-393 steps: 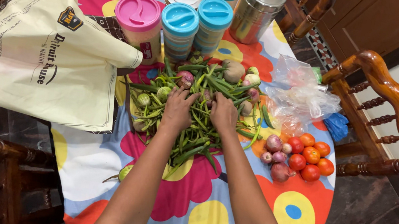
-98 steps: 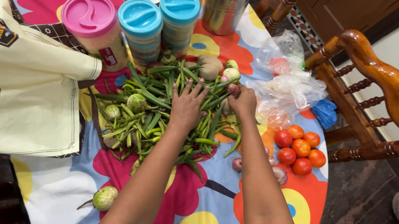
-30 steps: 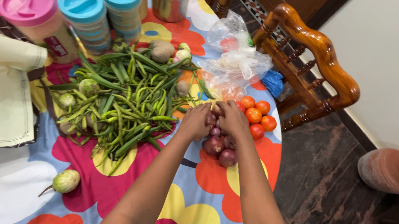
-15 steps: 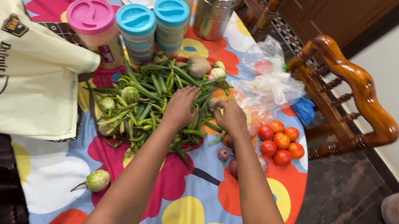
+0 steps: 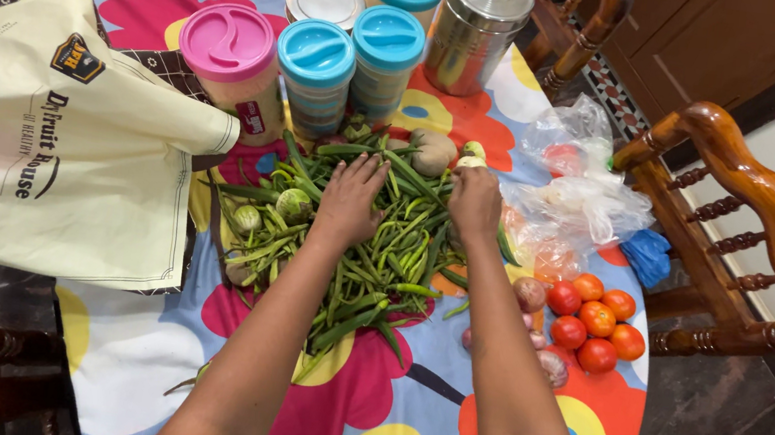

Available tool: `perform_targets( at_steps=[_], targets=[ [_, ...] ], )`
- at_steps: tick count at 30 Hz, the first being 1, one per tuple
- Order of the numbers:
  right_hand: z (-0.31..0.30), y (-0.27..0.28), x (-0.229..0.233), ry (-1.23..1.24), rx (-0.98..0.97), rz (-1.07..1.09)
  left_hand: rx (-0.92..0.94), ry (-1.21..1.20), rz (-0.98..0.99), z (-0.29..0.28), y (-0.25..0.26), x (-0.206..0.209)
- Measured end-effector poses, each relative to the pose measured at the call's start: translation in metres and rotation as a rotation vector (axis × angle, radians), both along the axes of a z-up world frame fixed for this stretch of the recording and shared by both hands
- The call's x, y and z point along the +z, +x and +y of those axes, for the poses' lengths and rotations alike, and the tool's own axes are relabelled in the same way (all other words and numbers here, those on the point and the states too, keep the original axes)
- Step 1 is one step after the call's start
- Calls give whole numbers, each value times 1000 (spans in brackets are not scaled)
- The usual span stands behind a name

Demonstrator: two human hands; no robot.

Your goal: The person sorts a mixed pile of vegetables on a table, separating tomatoes, onions, green chilies, okra, potatoes, and kohlrabi into distinct piles by type. The person handles the vegetables by hand, picking them from the mixed pile and placing them into organized groups.

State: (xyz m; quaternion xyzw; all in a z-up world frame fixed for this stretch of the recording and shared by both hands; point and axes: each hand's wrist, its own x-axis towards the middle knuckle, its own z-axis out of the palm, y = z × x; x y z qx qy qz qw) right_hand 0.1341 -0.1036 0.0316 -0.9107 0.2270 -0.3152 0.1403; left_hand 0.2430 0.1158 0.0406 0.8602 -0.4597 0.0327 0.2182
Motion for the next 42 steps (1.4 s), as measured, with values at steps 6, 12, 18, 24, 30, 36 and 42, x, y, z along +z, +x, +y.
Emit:
perform_targets(
  at_steps=[6,12,18,24,30,36,42],
  targets=[
    [-20,16,0,-84,-78,325,42,58,50,-2,-3,-4],
    [-22,23,-13,93,-190,404,64,66,73,-4,-3,-1],
    [-18,6,-15,309,-28,28,68,60,58,-4,-3,-7],
    [-26,-50,7,600,25,-168,141,119,105,-12,-17,11],
    [-47,-145,12,476,73,125,90,-183,-65,-55,-102,12],
    [-32,-222,13,490,88,306,-347,-337,244,-94,-201,-18],
    [2,-251,23,453,-51,405,-367,-169,255,-100,-242,-44]
  ],
)
